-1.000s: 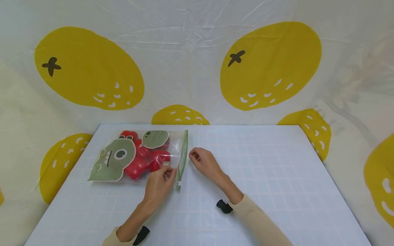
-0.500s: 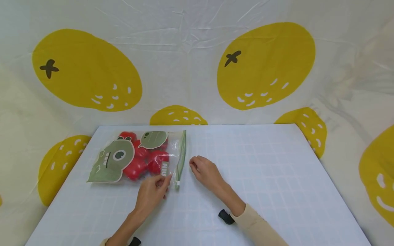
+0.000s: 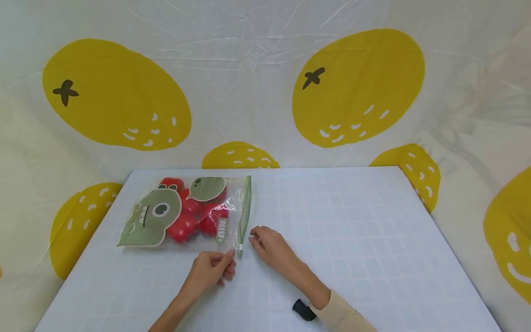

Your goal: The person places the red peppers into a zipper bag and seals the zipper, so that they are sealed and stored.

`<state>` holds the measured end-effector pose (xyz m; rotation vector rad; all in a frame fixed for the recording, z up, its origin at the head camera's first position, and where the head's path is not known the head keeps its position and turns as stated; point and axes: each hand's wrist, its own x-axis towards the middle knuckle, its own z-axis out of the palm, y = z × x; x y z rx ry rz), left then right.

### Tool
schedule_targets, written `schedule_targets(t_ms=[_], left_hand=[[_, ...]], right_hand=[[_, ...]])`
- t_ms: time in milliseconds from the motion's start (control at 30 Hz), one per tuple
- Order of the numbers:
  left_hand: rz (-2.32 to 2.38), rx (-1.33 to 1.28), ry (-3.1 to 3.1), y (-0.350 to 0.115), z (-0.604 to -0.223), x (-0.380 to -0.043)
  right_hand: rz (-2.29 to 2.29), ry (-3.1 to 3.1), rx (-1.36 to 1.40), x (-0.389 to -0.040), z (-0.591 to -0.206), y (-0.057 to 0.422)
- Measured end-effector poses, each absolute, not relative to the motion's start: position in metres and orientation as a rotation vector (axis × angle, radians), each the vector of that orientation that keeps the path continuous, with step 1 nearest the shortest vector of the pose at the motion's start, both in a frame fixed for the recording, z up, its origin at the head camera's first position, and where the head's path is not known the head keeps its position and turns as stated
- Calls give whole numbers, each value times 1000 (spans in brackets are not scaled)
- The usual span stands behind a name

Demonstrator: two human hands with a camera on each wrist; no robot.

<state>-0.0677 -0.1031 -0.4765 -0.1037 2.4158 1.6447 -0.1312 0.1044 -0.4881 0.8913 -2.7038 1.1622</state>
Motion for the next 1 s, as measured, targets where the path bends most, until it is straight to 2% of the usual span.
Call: schedule_targets(t_ms=[500, 767, 1000], left_hand=[[1985, -125, 1849, -95, -492, -70], [2055, -195, 1742, -94, -495, -72], [2133, -279, 1611, -91, -497, -75]], right_hand=[[1740, -2784, 865, -123, -492, 93], [1851, -2755, 846, -124, -492, 91], [1775, -2790, 814, -126, -493, 91]])
